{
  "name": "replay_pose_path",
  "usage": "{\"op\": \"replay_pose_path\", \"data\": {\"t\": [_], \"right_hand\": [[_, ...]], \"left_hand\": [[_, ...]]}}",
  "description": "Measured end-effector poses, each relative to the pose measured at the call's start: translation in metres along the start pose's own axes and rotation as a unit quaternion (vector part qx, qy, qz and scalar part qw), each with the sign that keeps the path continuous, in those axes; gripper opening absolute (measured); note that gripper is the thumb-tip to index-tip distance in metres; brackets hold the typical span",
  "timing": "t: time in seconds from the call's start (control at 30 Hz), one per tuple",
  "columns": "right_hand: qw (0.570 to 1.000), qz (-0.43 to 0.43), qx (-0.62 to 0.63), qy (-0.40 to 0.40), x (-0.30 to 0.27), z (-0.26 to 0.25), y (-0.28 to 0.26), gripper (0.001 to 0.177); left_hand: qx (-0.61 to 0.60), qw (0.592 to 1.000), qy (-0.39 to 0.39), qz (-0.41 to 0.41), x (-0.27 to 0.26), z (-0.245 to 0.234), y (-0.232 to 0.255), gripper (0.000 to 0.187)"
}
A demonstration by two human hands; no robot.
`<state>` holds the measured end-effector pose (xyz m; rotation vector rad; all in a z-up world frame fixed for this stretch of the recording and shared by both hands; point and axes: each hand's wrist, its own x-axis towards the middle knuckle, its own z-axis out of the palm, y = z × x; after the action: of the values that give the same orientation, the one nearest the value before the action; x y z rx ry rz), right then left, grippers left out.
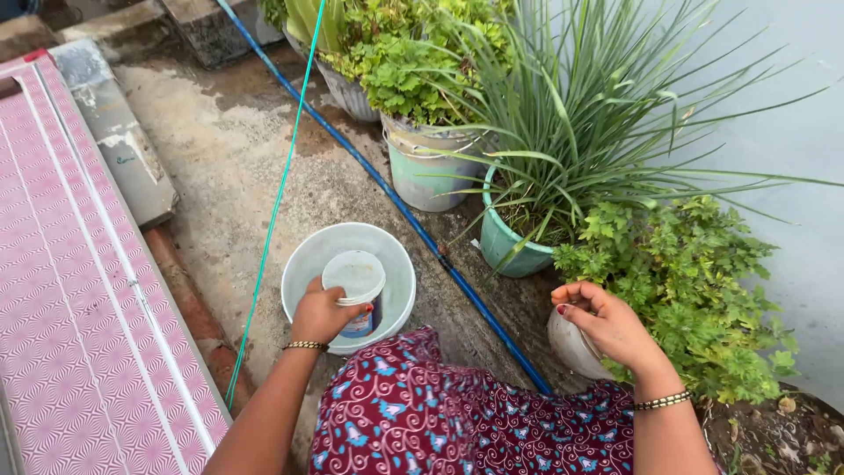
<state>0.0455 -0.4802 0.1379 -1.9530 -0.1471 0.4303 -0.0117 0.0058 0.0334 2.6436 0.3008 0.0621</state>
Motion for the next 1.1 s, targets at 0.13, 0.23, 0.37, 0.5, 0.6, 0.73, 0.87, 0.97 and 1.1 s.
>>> {"op": "replay_pose_path", "data": {"t": [0.13, 0.23, 0.37, 0.5, 0.6, 0.73, 0.87, 0.97, 1.1], "right_hand": [[0.998, 0.011, -0.057, 0.007, -0.007, -0.007, -0.022, 0.028], [0.999, -0.015, -0.024, 0.018, 0.001, -0.008, -0.015, 0.029], [0.994, -0.070, 0.067, 0.048, 0.019, 0.011, -0.003, 0.030], [0.992, -0.088, 0.090, 0.024, 0.043, 0.027, -0.005, 0.037], [0.993, -0.101, 0.054, 0.026, 0.050, 0.041, -0.022, 0.055], [0.990, -0.122, 0.047, 0.044, 0.045, 0.035, -0.048, 0.085], [0.976, -0.195, 0.055, 0.081, 0.047, 0.011, -0.032, 0.113], [0.962, -0.243, 0.086, 0.093, 0.045, -0.001, -0.025, 0.121], [0.956, -0.253, 0.107, 0.107, 0.026, -0.012, -0.035, 0.123]], "left_hand": [[-0.030, 0.993, 0.103, 0.047, -0.013, -0.062, 0.029, 0.057], [-0.134, 0.965, 0.188, 0.123, -0.012, -0.099, 0.059, 0.054], [-0.174, 0.940, 0.248, 0.155, -0.014, -0.129, 0.108, 0.055], [-0.229, 0.913, 0.287, 0.181, -0.013, -0.143, 0.177, 0.056], [-0.258, 0.906, 0.277, 0.190, -0.016, -0.147, 0.236, 0.053], [-0.285, 0.906, 0.246, 0.194, -0.003, -0.125, 0.284, 0.055], [-0.301, 0.902, 0.229, 0.209, 0.006, -0.093, 0.313, 0.054], [-0.311, 0.905, 0.201, 0.209, 0.010, -0.084, 0.321, 0.055], [-0.354, 0.894, 0.137, 0.239, 0.022, -0.083, 0.320, 0.056]]}}
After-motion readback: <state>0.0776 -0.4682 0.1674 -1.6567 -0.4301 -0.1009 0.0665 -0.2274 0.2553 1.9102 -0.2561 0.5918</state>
